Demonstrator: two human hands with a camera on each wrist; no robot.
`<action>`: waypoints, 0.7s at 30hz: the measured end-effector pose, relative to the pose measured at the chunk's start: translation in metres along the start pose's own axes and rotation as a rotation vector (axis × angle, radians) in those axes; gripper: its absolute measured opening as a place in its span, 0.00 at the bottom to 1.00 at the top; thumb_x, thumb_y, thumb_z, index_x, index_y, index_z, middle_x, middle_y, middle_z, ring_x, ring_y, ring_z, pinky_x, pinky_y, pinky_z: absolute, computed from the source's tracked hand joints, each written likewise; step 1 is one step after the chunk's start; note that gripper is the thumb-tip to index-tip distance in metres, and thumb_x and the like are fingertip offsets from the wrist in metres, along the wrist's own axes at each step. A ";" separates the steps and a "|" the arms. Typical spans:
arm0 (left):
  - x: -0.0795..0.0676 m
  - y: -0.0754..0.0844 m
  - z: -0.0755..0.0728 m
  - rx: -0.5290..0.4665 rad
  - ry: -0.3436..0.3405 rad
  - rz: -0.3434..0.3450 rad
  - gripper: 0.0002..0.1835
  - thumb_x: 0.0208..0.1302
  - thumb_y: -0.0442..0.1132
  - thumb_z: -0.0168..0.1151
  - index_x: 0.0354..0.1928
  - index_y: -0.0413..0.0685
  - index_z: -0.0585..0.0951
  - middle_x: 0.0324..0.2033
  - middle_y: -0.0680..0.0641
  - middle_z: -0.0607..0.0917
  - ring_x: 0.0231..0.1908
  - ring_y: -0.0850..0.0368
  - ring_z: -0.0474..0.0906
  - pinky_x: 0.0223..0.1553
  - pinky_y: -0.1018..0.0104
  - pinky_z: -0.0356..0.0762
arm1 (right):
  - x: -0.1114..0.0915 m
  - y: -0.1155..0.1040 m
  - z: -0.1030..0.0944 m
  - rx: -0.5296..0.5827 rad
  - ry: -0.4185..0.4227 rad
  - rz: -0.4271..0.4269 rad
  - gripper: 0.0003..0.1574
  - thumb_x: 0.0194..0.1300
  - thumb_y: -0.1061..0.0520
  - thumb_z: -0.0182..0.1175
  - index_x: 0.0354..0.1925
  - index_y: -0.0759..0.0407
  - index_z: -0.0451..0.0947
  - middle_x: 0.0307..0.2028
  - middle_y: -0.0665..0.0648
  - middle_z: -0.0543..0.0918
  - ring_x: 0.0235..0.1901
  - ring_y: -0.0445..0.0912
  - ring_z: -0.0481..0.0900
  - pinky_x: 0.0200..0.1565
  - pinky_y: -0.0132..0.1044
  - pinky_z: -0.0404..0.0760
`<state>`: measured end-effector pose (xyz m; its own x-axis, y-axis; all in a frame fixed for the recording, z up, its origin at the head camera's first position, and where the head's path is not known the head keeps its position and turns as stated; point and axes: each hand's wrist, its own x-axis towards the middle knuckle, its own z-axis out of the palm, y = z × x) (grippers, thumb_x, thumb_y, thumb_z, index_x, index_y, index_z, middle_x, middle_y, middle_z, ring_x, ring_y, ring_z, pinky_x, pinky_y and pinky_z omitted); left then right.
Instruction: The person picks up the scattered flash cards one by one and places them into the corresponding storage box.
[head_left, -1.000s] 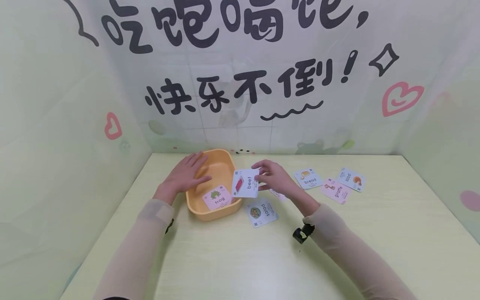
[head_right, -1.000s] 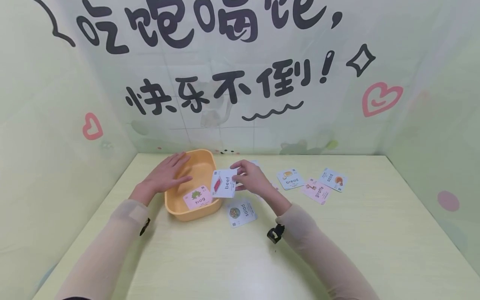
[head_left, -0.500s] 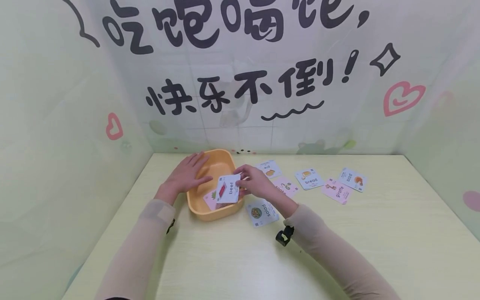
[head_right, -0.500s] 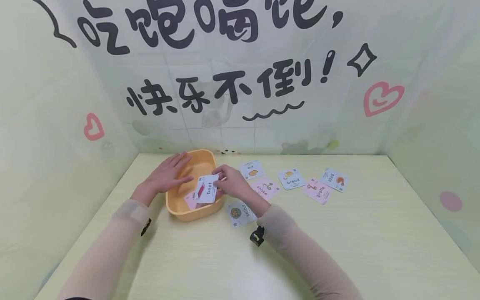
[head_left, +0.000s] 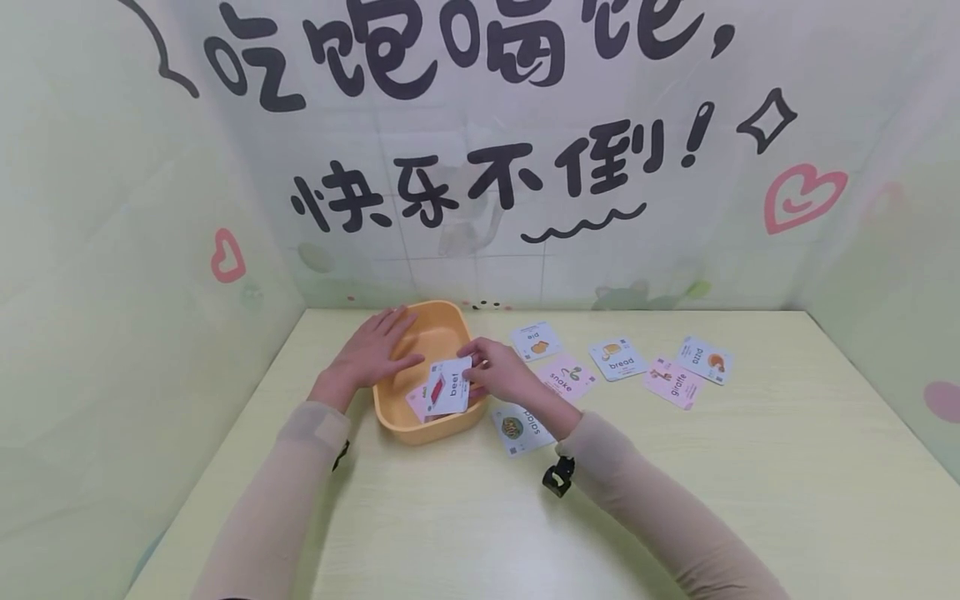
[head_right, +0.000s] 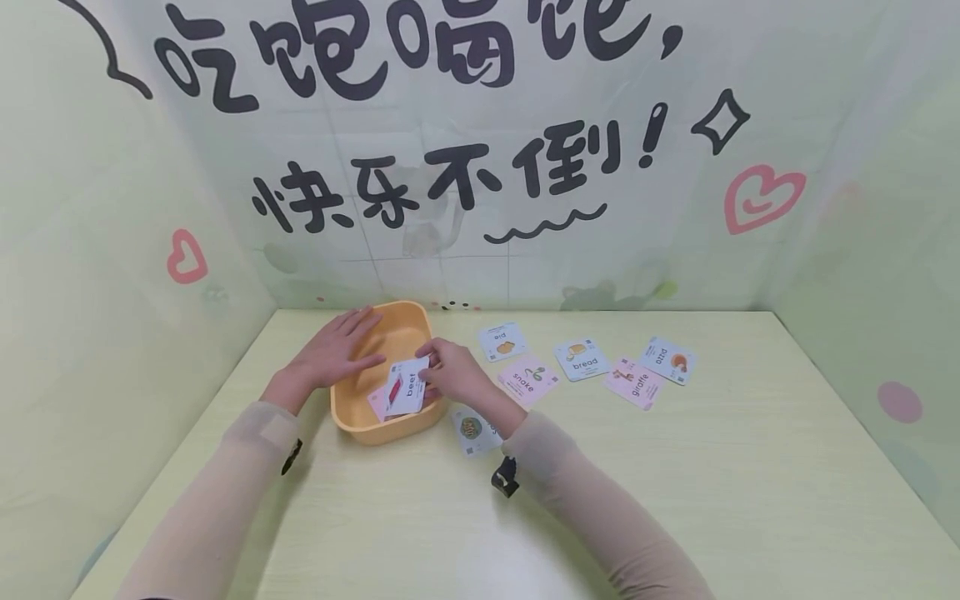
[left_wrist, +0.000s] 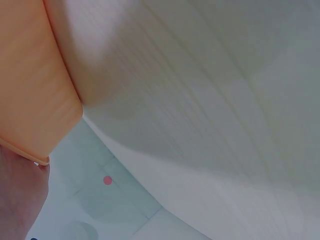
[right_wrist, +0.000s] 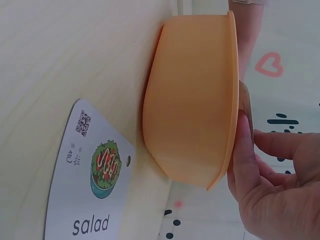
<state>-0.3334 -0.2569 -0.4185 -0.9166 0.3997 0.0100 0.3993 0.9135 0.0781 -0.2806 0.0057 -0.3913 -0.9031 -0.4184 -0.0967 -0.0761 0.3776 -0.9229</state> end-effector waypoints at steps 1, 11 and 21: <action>0.000 0.000 0.000 0.000 0.000 -0.001 0.47 0.70 0.66 0.48 0.80 0.48 0.49 0.80 0.40 0.47 0.78 0.38 0.44 0.79 0.43 0.43 | 0.000 0.000 0.000 -0.002 0.004 0.001 0.21 0.69 0.68 0.57 0.60 0.67 0.73 0.43 0.62 0.78 0.39 0.49 0.83 0.34 0.33 0.88; 0.001 0.000 0.001 0.006 0.024 0.007 0.46 0.70 0.65 0.50 0.79 0.46 0.50 0.79 0.38 0.49 0.78 0.36 0.45 0.79 0.42 0.44 | -0.001 -0.002 0.000 -0.035 0.028 0.004 0.22 0.68 0.68 0.58 0.59 0.67 0.74 0.43 0.62 0.77 0.38 0.49 0.82 0.34 0.31 0.88; -0.001 0.003 -0.003 -0.001 0.037 0.012 0.46 0.69 0.63 0.52 0.79 0.44 0.52 0.79 0.37 0.51 0.77 0.36 0.48 0.78 0.42 0.45 | 0.000 0.002 0.002 0.019 -0.003 0.014 0.22 0.67 0.71 0.56 0.59 0.68 0.73 0.44 0.63 0.81 0.38 0.47 0.83 0.39 0.32 0.88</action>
<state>-0.3313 -0.2552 -0.4158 -0.9118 0.4079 0.0483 0.4106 0.9084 0.0787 -0.2797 0.0048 -0.3935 -0.9026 -0.4161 -0.1106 -0.0554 0.3671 -0.9285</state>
